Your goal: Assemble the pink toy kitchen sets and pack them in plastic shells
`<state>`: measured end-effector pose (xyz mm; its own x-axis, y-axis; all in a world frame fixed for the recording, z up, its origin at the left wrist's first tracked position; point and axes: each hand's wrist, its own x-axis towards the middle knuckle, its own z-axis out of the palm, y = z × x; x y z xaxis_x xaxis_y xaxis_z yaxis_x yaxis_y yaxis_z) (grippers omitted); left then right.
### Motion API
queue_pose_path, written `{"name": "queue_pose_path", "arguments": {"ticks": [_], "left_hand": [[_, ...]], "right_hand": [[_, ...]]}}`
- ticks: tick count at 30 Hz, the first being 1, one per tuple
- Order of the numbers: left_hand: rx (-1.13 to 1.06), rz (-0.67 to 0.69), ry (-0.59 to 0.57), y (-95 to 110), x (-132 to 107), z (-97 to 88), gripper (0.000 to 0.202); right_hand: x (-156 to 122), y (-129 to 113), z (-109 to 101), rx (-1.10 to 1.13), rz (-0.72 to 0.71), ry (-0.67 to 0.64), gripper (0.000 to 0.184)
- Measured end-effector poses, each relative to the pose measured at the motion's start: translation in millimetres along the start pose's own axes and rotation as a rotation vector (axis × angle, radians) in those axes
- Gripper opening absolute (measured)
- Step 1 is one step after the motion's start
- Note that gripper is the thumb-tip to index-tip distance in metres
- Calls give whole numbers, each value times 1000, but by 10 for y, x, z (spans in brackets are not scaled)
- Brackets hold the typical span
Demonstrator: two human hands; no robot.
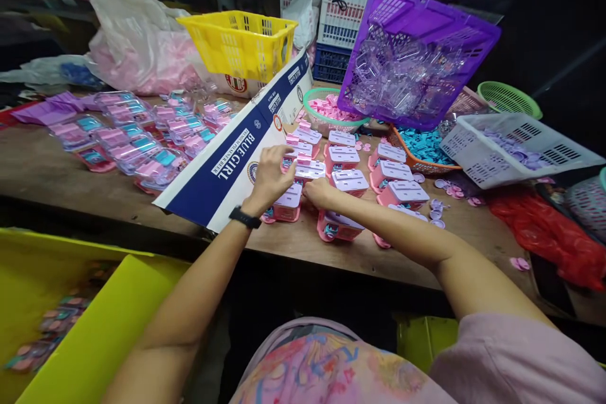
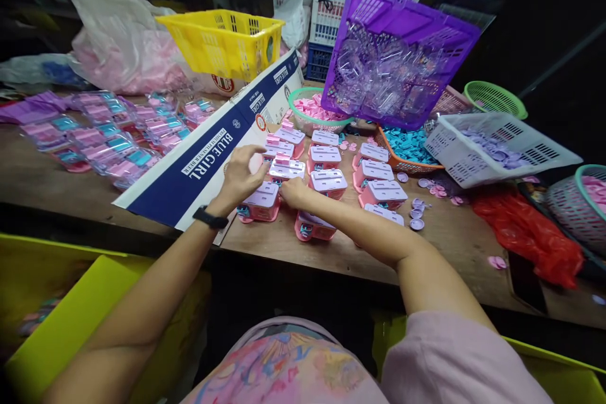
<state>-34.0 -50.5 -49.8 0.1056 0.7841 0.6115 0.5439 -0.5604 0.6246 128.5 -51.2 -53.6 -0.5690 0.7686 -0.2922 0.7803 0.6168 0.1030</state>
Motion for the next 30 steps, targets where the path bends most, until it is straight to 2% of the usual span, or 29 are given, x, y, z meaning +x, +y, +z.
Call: {"name": "queue_pose_path", "arguments": {"ticks": [3, 6, 9, 11, 13, 15, 18, 21, 24, 26, 30], "left_hand": [[68, 102, -318, 15, 418, 222, 29], [174, 133, -544, -52, 691, 425, 23], [226, 121, -632, -159, 789, 487, 16], [253, 116, -674, -230, 803, 436, 24], [289, 115, -723, -284, 817, 339, 33], [337, 111, -781, -315, 861, 238, 36], [394, 118, -858, -306, 1002, 171, 36], [436, 187, -883, -258, 1217, 284, 38], [487, 281, -798, -240, 1450, 575, 37], [494, 325, -754, -270, 1591, 824, 42], [472, 376, -755, -399, 1798, 1292, 58]], "right_hand": [[-64, 54, -95, 22, -1, -4, 19], [-192, 257, -204, 238, -33, 121, 29], [-335, 635, -249, 690, -51, 270, 38], [-372, 949, -229, 1042, -21, 328, 30], [-326, 1270, -180, 1332, 57, 425, 24], [-200, 1571, -122, 1488, 167, 581, 34], [78, 1963, -48, 1470, 333, 756, 39], [350, 2276, -3, 1188, 464, 759, 32], [541, 2506, 15, 909, 474, 706, 30], [623, 2614, 13, 844, 454, 688, 27], [732, 2738, 3, 785, 413, 652, 22]]}}
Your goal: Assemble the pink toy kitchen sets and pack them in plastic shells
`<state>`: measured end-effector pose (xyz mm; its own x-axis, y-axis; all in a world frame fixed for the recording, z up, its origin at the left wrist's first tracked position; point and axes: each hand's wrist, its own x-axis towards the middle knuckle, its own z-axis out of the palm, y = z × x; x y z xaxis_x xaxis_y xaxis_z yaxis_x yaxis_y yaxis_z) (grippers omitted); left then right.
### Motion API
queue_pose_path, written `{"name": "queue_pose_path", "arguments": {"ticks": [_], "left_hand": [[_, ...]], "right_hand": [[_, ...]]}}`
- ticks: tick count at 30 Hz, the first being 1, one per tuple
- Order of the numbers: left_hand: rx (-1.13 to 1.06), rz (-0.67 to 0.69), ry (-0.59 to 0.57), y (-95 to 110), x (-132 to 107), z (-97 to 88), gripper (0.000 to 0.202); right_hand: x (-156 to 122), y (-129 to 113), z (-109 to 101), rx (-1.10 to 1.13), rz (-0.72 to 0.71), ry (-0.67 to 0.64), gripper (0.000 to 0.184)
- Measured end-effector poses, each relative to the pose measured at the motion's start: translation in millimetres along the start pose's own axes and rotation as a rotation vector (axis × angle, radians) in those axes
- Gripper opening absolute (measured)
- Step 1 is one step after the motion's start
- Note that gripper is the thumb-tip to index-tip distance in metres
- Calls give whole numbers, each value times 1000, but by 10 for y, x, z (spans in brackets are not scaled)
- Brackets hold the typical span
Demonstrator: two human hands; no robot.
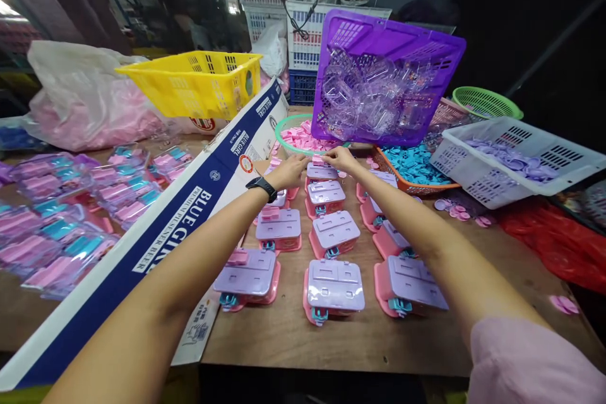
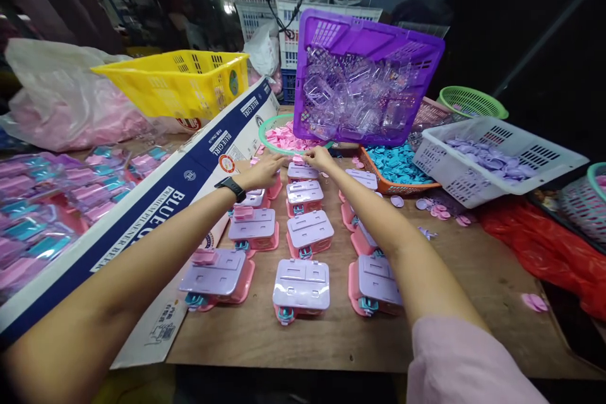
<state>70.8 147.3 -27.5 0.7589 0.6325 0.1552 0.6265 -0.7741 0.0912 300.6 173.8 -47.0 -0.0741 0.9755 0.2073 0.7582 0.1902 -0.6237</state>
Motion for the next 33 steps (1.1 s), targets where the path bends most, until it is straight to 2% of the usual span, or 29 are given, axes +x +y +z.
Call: {"name": "queue_pose_path", "arguments": {"ticks": [5, 14, 22, 27, 30, 33], "left_hand": [[8, 29, -17, -69, 293, 208, 60], [-1, 59, -47, -142, 397, 273, 50], [21, 3, -38, -128, 447, 242, 47], [19, -34, -52, -83, 435, 249, 45], [23, -64, -62, -13, 381, 254, 48], [27, -80, -76, 79, 324, 215, 51]], "right_hand": [[102, 73, -13, -61, -79, -153, 35], [303, 207, -118, 13, -55, -343, 36], [164, 232, -30, 169, -37, -277, 47], [151, 267, 20, 217, 6, -275, 48], [124, 278, 67, 197, 8, -259, 49], [54, 232, 84, 95, -3, -183, 48]]}}
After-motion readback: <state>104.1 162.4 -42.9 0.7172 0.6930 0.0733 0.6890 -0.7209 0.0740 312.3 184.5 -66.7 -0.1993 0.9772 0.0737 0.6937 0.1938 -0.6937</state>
